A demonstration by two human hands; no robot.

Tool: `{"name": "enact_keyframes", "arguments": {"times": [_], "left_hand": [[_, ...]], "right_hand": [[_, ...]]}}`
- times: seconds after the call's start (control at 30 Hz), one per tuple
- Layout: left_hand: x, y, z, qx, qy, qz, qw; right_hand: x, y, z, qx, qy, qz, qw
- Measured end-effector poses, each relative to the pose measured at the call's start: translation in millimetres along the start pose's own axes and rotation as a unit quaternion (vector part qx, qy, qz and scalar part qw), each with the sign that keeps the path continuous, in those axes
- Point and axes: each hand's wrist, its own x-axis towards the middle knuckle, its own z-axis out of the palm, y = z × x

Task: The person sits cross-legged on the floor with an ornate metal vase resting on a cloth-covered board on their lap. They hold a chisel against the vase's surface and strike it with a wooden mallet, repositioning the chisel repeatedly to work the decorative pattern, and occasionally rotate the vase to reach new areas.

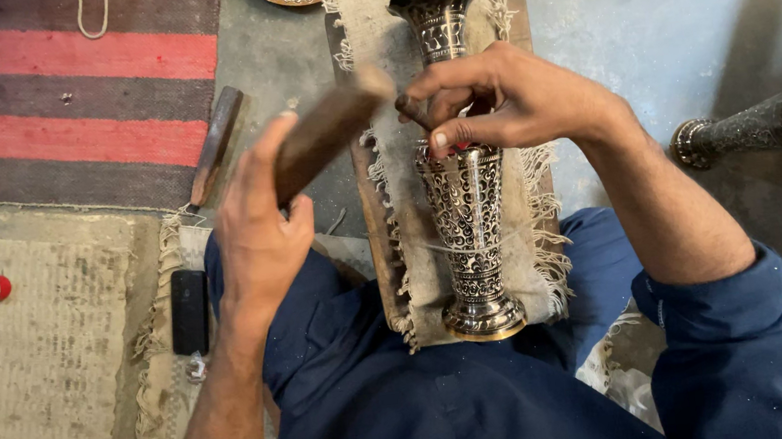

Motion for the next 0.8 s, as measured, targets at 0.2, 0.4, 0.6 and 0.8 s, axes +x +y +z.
{"name": "enact_keyframes", "arguments": {"times": [0.2,0.4,0.6,0.8], "left_hand": [[4,-3,2,0.018,0.031,0.049,0.998],[8,-7,6,0.011,0.035,0.051,0.998],[12,-8,5,0.022,0.035,0.048,0.998],[14,-7,4,0.028,0.034,0.042,0.998]], "right_hand": [[1,1,-2,0.03,-0.015,0.017,0.999],[3,2,-5,0.025,-0.011,-0.028,0.999],[5,1,-7,0.037,-0.038,0.021,0.998],[8,3,-8,0.057,-0.05,0.011,0.997]]}}
